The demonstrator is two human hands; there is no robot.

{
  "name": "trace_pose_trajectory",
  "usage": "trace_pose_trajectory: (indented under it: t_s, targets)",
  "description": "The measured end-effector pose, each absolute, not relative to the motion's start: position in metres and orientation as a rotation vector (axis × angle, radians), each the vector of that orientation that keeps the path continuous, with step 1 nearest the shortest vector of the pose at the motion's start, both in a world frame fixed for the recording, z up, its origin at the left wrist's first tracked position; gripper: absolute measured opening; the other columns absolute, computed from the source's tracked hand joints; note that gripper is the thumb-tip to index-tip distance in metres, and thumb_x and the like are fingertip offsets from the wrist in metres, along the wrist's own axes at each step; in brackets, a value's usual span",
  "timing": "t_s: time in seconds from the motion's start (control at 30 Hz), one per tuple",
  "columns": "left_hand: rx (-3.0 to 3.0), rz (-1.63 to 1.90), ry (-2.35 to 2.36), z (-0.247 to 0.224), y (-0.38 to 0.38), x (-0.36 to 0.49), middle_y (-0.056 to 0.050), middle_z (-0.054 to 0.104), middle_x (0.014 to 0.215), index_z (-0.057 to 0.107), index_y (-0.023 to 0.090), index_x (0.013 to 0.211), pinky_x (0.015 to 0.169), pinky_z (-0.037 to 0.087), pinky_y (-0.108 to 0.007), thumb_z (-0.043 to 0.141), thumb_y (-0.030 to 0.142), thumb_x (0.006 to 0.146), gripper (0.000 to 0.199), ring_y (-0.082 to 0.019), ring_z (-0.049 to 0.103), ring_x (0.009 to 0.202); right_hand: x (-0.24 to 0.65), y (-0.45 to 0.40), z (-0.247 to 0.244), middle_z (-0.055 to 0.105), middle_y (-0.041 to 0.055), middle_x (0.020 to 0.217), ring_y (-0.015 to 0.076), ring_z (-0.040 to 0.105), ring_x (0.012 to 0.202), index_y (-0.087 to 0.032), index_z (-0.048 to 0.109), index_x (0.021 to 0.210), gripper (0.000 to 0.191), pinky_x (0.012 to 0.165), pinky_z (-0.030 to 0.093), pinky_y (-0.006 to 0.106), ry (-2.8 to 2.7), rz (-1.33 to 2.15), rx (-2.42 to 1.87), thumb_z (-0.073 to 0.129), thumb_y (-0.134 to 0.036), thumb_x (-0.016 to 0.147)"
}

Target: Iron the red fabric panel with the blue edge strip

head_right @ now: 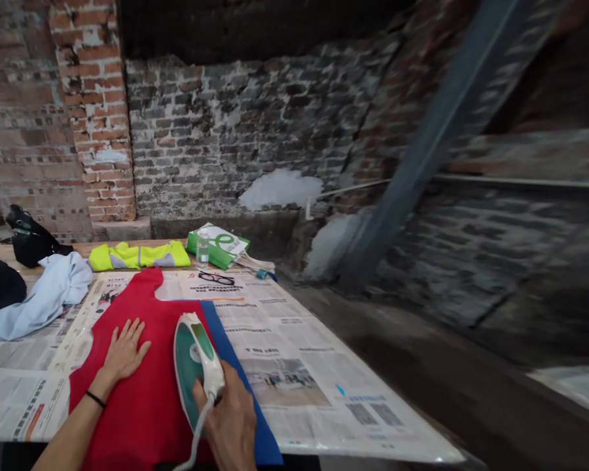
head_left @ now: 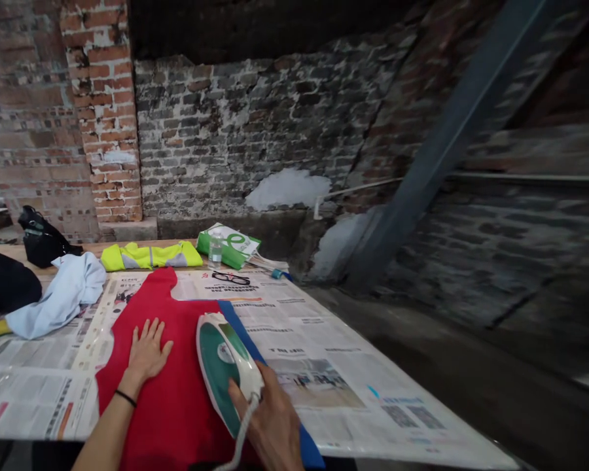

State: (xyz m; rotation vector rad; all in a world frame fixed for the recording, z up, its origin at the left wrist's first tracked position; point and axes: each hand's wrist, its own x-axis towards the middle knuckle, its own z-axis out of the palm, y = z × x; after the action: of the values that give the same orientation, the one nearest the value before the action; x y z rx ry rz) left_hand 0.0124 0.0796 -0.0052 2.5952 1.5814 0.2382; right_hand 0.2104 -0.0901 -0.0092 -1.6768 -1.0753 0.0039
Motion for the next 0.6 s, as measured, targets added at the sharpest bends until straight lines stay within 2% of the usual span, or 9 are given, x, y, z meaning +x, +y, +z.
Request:
trace_pose_trajectory:
  t_s: [0.23, 0.33, 0.47, 0.53, 0.6]
  targets:
    - [2.595, 0.242, 1.59, -0.004, 0.078, 0.013, -0.01, 0.033, 0.166, 0.038, 0.021, 0.158, 0.125, 0.019, -0.059, 0.036, 0.044, 0.103, 0.06, -0.031, 0.023, 0.156, 0.236, 0.006, 0.037, 0.069, 0.0048, 0.075, 0.0267, 0.069, 0.075, -0.021, 0.063, 0.099, 0.028, 0.064, 0.047, 0.033, -1.083, 0.076, -1.905, 0.06, -0.036, 0.076]
    - [2.583, 0.246, 1.606, -0.004, 0.077, 0.013, -0.01, 0.034, 0.165, 0.039, 0.019, 0.158, 0.125, 0.02, -0.06, 0.037, 0.043, 0.102, 0.061, -0.032, 0.025, 0.155, 0.239, 0.019, 0.041, 0.068, 0.0034, 0.073, 0.0261, 0.069, 0.074, -0.022, 0.063, 0.094, 0.024, 0.061, 0.044, 0.031, -1.094, 0.07, -1.893, 0.062, -0.033, 0.073]
    - [2.566, 0.253, 1.597, -0.006, 0.077, 0.013, -0.009, 0.034, 0.166, 0.04, 0.021, 0.158, 0.125, 0.019, -0.059, 0.037, 0.045, 0.102, 0.061, -0.031, 0.025, 0.155, 0.237, -0.03, 0.014, 0.071, 0.004, 0.073, 0.027, 0.069, 0.068, -0.023, 0.065, 0.098, 0.03, 0.06, 0.048, 0.034, -1.12, 0.096, -1.831, 0.06, -0.04, 0.075]
    - [2.557, 0.262, 1.587, -0.006, 0.077, 0.012, -0.009, 0.032, 0.167, 0.038, 0.022, 0.158, 0.126, 0.017, -0.058, 0.036, 0.046, 0.102, 0.061, -0.031, 0.022, 0.156, 0.237, -0.07, -0.003, 0.074, 0.0063, 0.081, 0.0292, 0.071, 0.075, -0.023, 0.066, 0.105, 0.038, 0.067, 0.054, 0.038, -1.121, 0.088, -1.745, 0.061, -0.049, 0.078]
    - [2.546, 0.265, 1.574, -0.007, 0.076, 0.012, -0.009, 0.031, 0.167, 0.037, 0.021, 0.159, 0.126, 0.015, -0.058, 0.036, 0.047, 0.102, 0.062, -0.03, 0.021, 0.157, 0.239, -0.106, -0.015, 0.077, 0.0095, 0.096, 0.0321, 0.073, 0.089, -0.023, 0.066, 0.114, 0.049, 0.077, 0.059, 0.042, -1.125, 0.092, -1.673, 0.066, -0.056, 0.078]
